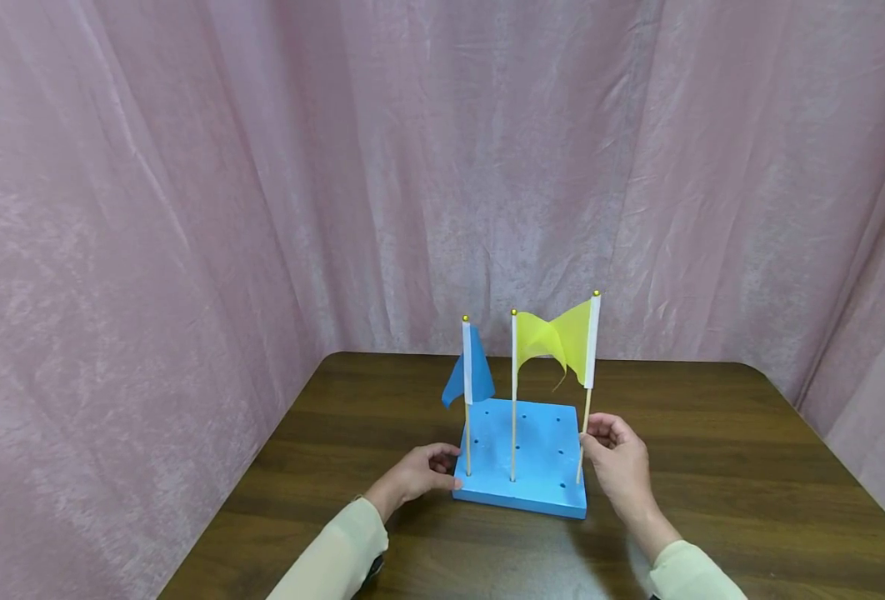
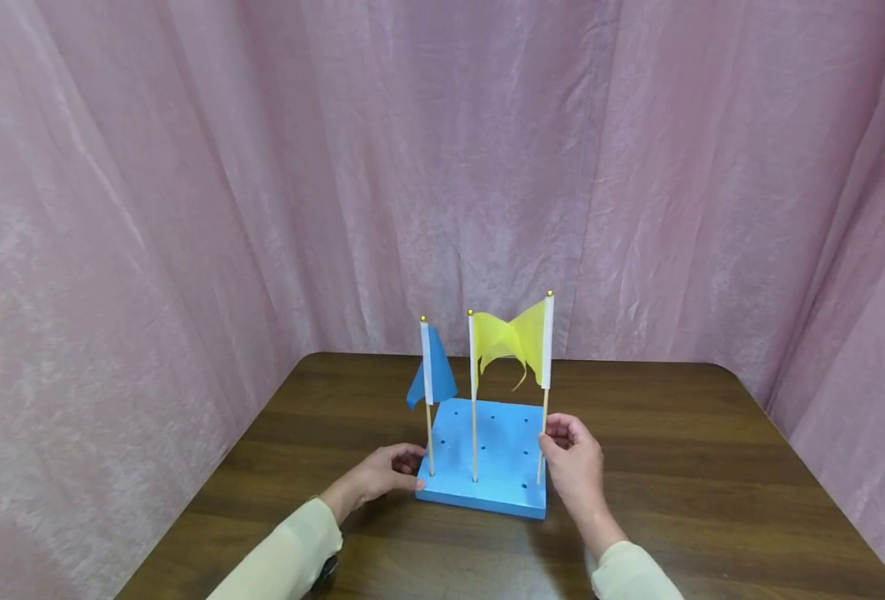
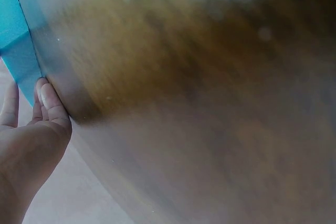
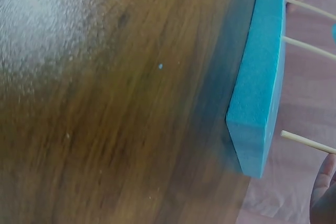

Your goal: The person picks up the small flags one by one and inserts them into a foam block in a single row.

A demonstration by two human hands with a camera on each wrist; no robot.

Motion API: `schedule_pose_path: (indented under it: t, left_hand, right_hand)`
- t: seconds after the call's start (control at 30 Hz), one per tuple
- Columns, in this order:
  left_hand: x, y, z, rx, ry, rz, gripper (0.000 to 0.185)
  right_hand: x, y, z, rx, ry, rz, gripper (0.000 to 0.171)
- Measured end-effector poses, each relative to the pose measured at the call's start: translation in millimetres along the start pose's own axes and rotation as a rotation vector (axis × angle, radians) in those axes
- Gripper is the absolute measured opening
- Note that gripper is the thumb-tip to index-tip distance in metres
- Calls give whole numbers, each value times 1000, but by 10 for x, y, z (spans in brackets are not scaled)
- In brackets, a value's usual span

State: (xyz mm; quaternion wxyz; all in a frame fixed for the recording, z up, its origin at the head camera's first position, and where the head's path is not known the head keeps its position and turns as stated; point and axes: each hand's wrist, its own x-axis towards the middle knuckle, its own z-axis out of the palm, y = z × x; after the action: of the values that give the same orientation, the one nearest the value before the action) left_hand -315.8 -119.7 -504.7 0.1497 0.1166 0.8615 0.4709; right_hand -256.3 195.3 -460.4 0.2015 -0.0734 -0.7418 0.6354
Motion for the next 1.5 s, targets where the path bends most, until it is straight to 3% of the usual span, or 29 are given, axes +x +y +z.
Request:
schedule_pose_path:
  t: [0.97, 1.5]
  left_hand:
    - [-7, 4, 7, -8, -1, 4, 50]
    - [-23, 17, 0, 1, -3, 5, 50]
  right_hand:
    - [-71, 57, 141, -14, -87, 22, 24]
    - [-89, 146, 123, -105, -132, 52, 23]
